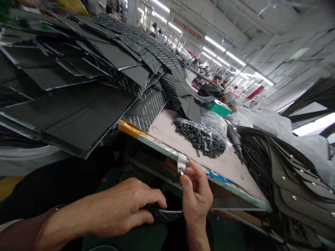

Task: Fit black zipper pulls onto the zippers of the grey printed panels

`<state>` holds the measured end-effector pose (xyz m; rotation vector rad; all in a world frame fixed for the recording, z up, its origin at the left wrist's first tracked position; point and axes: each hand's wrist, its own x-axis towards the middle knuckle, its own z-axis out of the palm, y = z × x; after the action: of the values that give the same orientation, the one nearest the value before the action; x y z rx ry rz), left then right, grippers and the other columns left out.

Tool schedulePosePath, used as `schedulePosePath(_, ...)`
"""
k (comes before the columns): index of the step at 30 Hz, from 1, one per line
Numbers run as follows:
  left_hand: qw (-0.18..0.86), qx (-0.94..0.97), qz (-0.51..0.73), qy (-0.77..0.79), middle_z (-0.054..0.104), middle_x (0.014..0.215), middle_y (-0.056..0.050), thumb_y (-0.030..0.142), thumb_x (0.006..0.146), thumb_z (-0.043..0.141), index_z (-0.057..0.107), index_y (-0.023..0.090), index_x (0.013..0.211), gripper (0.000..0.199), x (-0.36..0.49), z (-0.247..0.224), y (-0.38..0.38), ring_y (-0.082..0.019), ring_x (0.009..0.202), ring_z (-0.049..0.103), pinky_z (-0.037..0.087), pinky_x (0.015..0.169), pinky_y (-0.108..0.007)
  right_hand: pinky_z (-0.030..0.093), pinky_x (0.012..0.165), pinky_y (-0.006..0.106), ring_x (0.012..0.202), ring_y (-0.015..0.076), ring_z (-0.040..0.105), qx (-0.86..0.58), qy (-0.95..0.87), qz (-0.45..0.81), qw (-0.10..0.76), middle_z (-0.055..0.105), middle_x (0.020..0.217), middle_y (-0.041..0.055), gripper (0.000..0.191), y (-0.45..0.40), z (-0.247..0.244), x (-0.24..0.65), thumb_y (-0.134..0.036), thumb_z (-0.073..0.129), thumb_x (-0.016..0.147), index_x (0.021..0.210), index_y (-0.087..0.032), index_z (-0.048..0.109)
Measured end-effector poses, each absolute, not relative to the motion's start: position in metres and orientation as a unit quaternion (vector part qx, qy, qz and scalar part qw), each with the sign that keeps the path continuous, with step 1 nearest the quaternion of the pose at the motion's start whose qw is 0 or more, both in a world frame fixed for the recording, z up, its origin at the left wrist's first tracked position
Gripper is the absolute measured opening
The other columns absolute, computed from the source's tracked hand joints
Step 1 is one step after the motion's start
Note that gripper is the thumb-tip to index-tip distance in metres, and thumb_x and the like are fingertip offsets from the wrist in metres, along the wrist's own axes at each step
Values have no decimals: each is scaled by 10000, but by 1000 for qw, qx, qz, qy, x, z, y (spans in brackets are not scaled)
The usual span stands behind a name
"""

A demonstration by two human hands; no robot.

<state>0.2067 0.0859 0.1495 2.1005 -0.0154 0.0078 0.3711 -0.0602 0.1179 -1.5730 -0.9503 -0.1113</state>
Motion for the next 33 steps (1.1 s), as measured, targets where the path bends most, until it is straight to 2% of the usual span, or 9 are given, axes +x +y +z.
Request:
schedulePosePath(2,531,847,-9,16,744,880,23,141,811,695,658,262,1067,286,209,150,85,-180,801,682,434,705,-225,530,652,271,701,153,627,-643,-368,71,668,673,860,13,423,-72,119,368,-552,595,925,1215,-251,657)
schedulePosePath(4,565,824,-21,36,741,839,39,154,795,713,628,245,1073,305,213,151,83,-166,745,665,407,662,-223,538,698,307,766,193,654,-622,-370,193,662,698,896,32,580,-87,120,363,-680,675,795,1184,-251,686)
schedulePosePath(7,604,795,-25,43,757,821,53,165,758,754,609,226,1046,328,218,152,81,-149,704,637,380,644,-224,531,786,338,875,254,682,-658,-358,325,578,751,948,48,574,-102,119,349,-534,915,566,1052,-262,775)
schedulePosePath(9,628,776,-28,49,747,767,63,180,759,757,595,208,1013,303,221,151,79,-136,663,602,377,636,-228,517,762,317,835,232,676,-670,-328,354,565,757,898,29,381,-106,118,340,-429,917,607,939,-275,811)
schedulePosePath(13,664,745,-24,59,737,781,44,190,830,665,563,184,1048,240,225,149,78,-133,689,573,395,672,-242,454,598,245,645,144,582,-665,-354,296,587,668,704,-20,91,-104,118,333,-268,782,789,870,-292,814)
schedulePosePath(19,733,676,-28,74,648,710,65,170,788,676,575,167,1031,264,230,144,73,-97,614,483,349,618,-227,474,562,242,629,141,616,-635,-500,103,580,685,752,-6,280,-108,120,333,-75,699,826,999,-288,758)
schedulePosePath(24,841,529,-22,112,635,600,67,305,730,786,555,168,983,369,236,135,69,-85,513,502,355,558,-205,487,567,277,633,163,620,-626,-553,3,550,675,760,31,262,-111,124,326,-49,652,830,993,-231,745)
schedulePosePath(28,868,467,21,170,749,865,-23,299,615,887,610,167,1121,592,235,133,64,-188,778,673,491,732,-290,508,588,223,651,139,633,-674,-426,8,603,690,753,-10,203,-104,125,326,-89,697,835,930,-259,754)
schedulePosePath(33,863,489,15,126,763,827,-51,332,702,845,761,125,915,309,235,130,55,-219,834,679,506,782,-304,541,584,213,646,154,656,-677,-273,113,674,705,735,-4,80,-98,118,331,-199,753,802,868,-234,782)
